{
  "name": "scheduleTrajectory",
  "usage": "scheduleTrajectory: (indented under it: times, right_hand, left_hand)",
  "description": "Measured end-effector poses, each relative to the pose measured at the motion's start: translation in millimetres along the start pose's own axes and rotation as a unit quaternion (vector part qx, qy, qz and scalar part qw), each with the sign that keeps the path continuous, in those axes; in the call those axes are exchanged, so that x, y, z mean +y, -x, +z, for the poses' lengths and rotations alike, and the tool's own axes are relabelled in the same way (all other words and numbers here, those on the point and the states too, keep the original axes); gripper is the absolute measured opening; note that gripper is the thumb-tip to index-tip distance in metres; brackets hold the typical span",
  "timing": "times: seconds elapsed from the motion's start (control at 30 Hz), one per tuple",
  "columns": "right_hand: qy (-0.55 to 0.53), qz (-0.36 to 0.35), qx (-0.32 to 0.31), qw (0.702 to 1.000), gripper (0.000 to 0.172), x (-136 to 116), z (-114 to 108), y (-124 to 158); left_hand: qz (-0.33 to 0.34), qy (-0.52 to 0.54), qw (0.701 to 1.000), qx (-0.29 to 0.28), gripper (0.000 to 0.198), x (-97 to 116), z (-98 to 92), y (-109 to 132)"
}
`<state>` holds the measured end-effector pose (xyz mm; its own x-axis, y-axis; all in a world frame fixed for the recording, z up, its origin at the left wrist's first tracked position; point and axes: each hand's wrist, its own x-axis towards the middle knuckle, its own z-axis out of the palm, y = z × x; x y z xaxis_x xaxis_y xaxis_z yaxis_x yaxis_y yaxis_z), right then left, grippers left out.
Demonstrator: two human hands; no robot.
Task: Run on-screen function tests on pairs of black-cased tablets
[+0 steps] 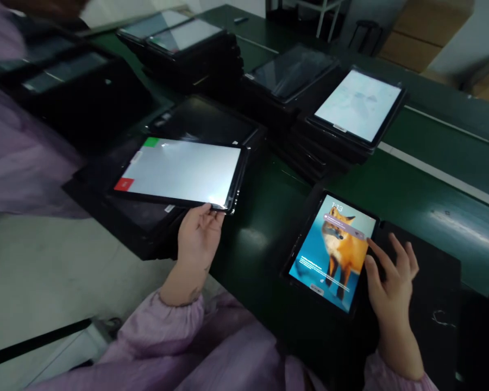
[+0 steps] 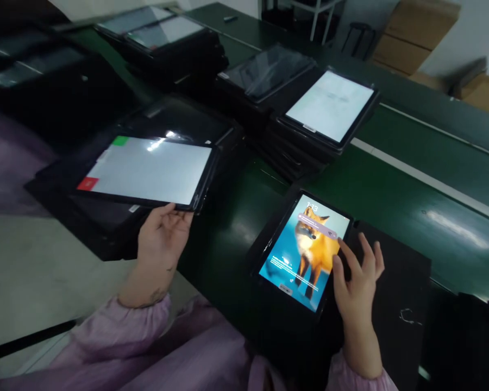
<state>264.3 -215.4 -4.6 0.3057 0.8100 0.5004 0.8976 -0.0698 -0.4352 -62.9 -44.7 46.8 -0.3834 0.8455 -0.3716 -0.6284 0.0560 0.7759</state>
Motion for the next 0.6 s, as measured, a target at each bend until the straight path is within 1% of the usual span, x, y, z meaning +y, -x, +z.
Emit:
scheduleTrajectory:
  times: [0.03,0.1,0.17,0.2,0.23,0.27,0.3,0.37,0.4,0.43,0.47,0.5,0.57,0.6]
  right_hand:
    - [-0.01,0.021,0.009,1.0,0.042,1,-2,1]
    - [-0.048,0.051,0.012,0.997,0.043,-2,-7,5]
    - [-0.103,0.085,-0.004,0.991,0.039,-9,-14,13]
    - [-0.146,0.109,-0.019,0.983,0.038,-15,-17,19]
    - [-0.201,0.138,-0.037,0.969,0.038,-21,-20,24]
    - [-0.265,0.165,-0.056,0.948,0.039,-27,-23,29]
    - [-0.331,0.189,-0.079,0.921,0.042,-33,-25,34]
    - [-0.451,0.212,-0.129,0.857,0.049,-43,-31,39]
    - [-0.496,0.219,-0.146,0.828,0.051,-46,-35,40]
    - [-0.526,0.229,-0.149,0.805,0.054,-48,-40,39]
    - [-0.543,0.243,-0.133,0.793,0.058,-47,-47,37]
    - [-0.545,0.263,-0.099,0.79,0.061,-44,-55,34]
    - [-0.507,0.318,-0.004,0.801,0.066,-31,-75,26]
    - [-0.479,0.347,0.037,0.806,0.067,-21,-87,21]
  left_hand:
    - [0.009,-0.011,1.0,-0.008,0.025,1,-4.5,1]
    - [0.017,-0.051,0.998,-0.035,0.024,4,-17.3,7]
    - [-0.001,-0.104,0.992,-0.078,0.022,7,-33.8,17]
    - [-0.022,-0.132,0.985,-0.105,0.025,7,-42.8,24]
    - [-0.046,-0.158,0.977,-0.136,0.029,7,-51.7,31]
    - [-0.07,-0.183,0.965,-0.173,0.031,7,-60.1,38]
    - [-0.093,-0.206,0.949,-0.218,0.032,6,-67.6,44]
    - [-0.13,-0.248,0.905,-0.32,0.031,5,-77.2,55]
    - [-0.145,-0.266,0.878,-0.371,0.031,4,-78.4,58]
    - [-0.163,-0.281,0.845,-0.424,0.03,4,-77.0,59]
    - [-0.184,-0.29,0.807,-0.48,0.029,3,-73.1,60]
    - [-0.208,-0.29,0.762,-0.541,0.028,1,-66.9,59]
    - [-0.261,-0.263,0.669,-0.644,0.026,-5,-50.2,56]
    - [-0.291,-0.243,0.629,-0.679,0.027,-11,-40.8,54]
